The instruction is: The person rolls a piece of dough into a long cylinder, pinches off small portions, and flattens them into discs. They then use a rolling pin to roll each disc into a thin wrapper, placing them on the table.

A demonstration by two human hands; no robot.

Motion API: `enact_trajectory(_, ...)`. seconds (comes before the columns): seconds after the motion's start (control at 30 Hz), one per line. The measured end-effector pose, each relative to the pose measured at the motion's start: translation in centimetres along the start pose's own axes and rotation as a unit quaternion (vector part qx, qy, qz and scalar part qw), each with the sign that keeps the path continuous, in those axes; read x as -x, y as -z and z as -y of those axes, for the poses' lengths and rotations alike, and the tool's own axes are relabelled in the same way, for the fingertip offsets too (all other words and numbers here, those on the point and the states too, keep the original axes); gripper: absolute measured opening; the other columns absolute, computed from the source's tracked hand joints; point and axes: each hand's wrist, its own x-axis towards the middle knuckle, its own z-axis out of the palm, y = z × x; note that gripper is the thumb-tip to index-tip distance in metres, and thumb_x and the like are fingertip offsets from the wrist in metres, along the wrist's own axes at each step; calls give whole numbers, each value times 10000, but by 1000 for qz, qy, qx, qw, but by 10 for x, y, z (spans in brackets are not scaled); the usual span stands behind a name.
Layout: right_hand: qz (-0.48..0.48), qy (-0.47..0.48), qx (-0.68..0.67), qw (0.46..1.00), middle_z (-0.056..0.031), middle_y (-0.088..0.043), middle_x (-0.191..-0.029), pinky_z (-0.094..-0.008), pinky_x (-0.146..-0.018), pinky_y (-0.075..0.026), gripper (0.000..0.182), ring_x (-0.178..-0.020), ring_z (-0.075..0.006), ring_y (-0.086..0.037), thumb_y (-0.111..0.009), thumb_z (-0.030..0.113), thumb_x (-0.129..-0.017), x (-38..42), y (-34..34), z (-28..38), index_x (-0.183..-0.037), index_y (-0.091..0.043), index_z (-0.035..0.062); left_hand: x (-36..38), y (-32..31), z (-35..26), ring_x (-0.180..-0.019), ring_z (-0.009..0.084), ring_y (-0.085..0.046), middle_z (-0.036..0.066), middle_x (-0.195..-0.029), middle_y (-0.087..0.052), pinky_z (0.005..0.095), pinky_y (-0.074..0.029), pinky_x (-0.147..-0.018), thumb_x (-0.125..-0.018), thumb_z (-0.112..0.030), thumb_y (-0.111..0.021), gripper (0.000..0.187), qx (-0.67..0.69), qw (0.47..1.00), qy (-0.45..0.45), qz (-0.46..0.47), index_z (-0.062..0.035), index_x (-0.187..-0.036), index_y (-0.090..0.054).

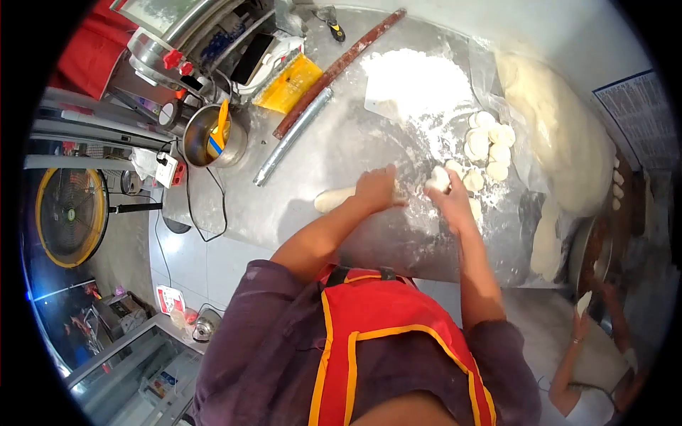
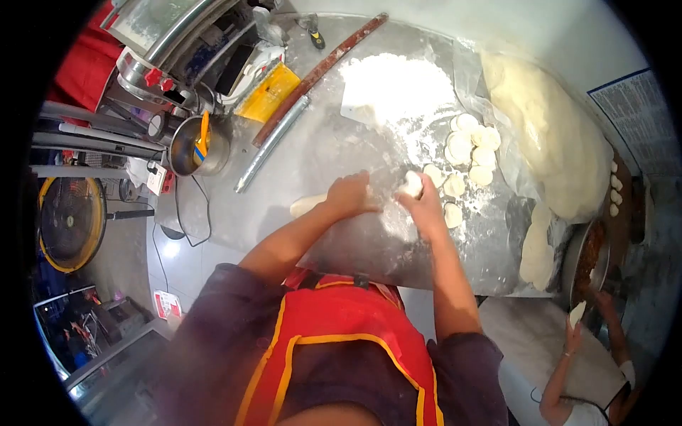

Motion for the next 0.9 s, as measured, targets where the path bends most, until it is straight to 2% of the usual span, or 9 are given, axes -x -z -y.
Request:
enact_trajectory(0.1, -107, 96, 268, 953, -142, -617, -1017, -348, -810, -497, 509, -885, -264, -618, -688, 140, -853, -39, -11, -10, -1308, -480, 46, 21, -11, 12, -1138, 358, -540, 172, -1163, -591, 457, -440, -920, -624, -489, -846, 762, 3, 988, -40, -152, -19, -1123, -514)
enact_trajectory(0.2, -79, 69, 433, 895, -209, -578, -1111, -431, -863, -487, 479, -1012, -385, -587, -689, 142, -843, -56, -26, -13, -1265, -497, 20, 40, -3, 13, -1184, 343, -482, 157, -1181, -547, 436, -418, -932, -661, -387, -848, 663, -62, 991, 38, -114, -18, -1107, -523)
enact_trajectory(0.3, -111, 155, 472, 861, -203, -550, -1150, -442, -868, -483, 426, -1064, -370, -558, -693, 154, -847, -42, -22, -4, -1223, -545, 20, 38, -15, 24, -1118, 319, -527, 139, -1129, -579, 433, -433, -897, -698, -348, -815, 571, -66, 988, -21, -137, -45, -1102, -548)
enact_trajectory(0.33, -140, 203, 440, 863, -187, -531, -1163, -412, -871, -480, 440, -1087, -329, -538, -727, 185, -830, -36, -25, -3, -1208, -576, 20, 37, -15, 25, -1096, 318, -542, 137, -1112, -592, 433, -437, -892, -710, -338, -806, 546, -40, 988, -46, -139, -52, -1101, -554)
enact_trajectory(0.43, 2, 144, 224, 964, -179, -541, -1192, -374, -837, -486, 524, -1041, -280, -567, -758, 177, -794, -6, -34, -9, -1259, -570, 24, 39, -16, 28, -1025, 318, -587, 134, -1058, -632, 434, -450, -874, -736, -323, -782, 493, 33, 988, -100, -109, -71, -1099, -564)
enact_trajectory(0.53, 109, -22, 2, 994, -171, -617, -1109, -346, -803, -497, 534, -959, -245, -613, -764, 150, -765, 6, -47, -19, -1253, -591, 20, 31, -19, 20, -963, 330, -618, 139, -1014, -658, 439, -464, -852, -744, -337, -769, 484, 65, 990, -112, -59, -79, -1100, -566)
enact_trajectory(0.63, 86, -35, 9, 996, -66, -674, -934, -280, -776, -499, 420, -852, -139, -614, -738, 98, -780, 12, -56, -22, -1175, -637, -4, 33, -27, 11, -933, 342, -631, 143, -986, -669, 448, -476, -827, -746, -346, -758, 452, 40, 990, -100, -90, -94, -1079, -585)
enact_trajectory(0.73, 7, 53, 91, 994, -46, -671, -878, -278, -729, -509, 343, -789, -132, -613, -729, 92, -773, 15, -66, -40, -1095, -673, -12, 31, -39, 11, -899, 339, -640, 135, -950, -677, 454, -488, -797, -726, -334, -757, 393, 6, 988, -92, -120, -127, -1032, -623)
enact_trajectory(0.9, 21, -50, 17, 998, -43, -665, -842, -259, -669, -503, 302, -759, -116, -613, -719, 58, -751, 19, -62, -33, -1045, -684, -1, 32, -28, -1, -839, 290, -674, 114, -846, -694, 419, -493, -783, -736, -266, -716, 247, -58, 984, -129, -108, -78, -894, -691)
